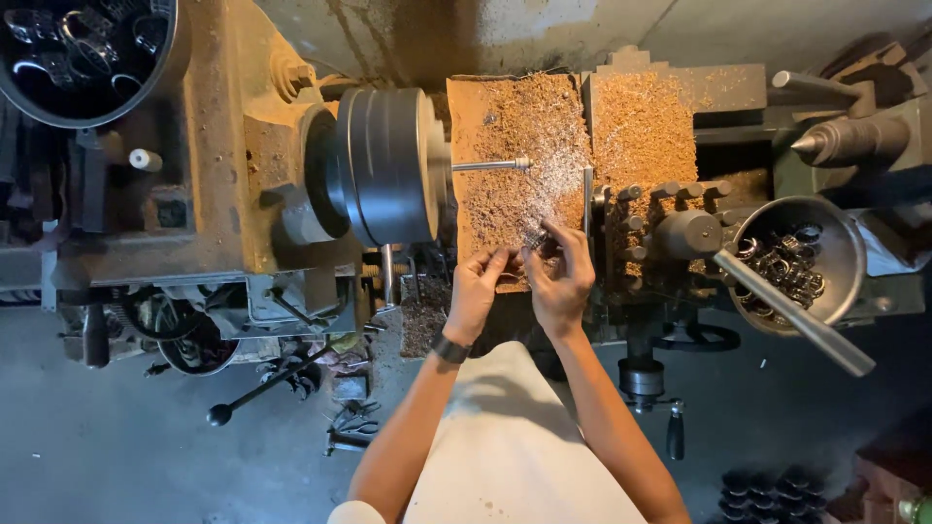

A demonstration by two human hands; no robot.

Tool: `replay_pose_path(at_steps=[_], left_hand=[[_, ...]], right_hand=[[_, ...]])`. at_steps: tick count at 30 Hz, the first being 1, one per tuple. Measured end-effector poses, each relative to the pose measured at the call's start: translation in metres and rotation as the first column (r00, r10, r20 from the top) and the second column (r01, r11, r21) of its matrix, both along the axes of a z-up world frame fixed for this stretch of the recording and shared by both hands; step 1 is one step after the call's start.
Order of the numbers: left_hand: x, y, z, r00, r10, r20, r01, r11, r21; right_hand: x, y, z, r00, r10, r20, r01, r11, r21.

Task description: The person walks to a lathe and uses a handheld abrasive block to polish small metal rings against the spinning chuck. They repeatedly pick up rings from a metal bowl, press them against the rotating surface, and place them back. Finally, the person picks up a cloth and walks away from the machine.

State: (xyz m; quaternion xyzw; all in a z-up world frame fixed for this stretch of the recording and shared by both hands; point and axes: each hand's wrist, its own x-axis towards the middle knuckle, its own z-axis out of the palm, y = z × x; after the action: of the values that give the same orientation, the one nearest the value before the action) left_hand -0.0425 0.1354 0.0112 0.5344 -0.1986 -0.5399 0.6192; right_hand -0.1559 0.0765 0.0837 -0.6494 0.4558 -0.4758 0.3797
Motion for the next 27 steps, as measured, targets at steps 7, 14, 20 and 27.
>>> replay_pose_path(at_steps=[7, 14, 20, 27], left_hand=[[-0.001, -0.01, 0.007, 0.955, -0.065, -0.291, 0.067, 0.998, -0.006], [0.0, -0.015, 0.008, 0.826, -0.105, -0.554, 0.174, 0.982, 0.073], [-0.004, -0.019, 0.009, 0.626, -0.047, -0.779, 0.138, 0.989, 0.051], [-0.009, -0.034, 0.019, 0.976, 0.051, 0.213, -0.029, 0.994, -0.105]], right_hand=[[-0.003, 0.002, 0.007, 0.996, 0.008, -0.084, -0.015, 0.997, -0.074], [-0.007, 0.003, 0.002, 0.995, 0.1, -0.027, -0.1, 0.995, -0.027], [-0.013, 0.0, -0.012, 0.958, 0.164, 0.236, -0.212, 0.957, 0.199], [-0.019, -0.012, -0.105, 0.79, -0.173, 0.588, -0.28, 0.751, 0.597]])
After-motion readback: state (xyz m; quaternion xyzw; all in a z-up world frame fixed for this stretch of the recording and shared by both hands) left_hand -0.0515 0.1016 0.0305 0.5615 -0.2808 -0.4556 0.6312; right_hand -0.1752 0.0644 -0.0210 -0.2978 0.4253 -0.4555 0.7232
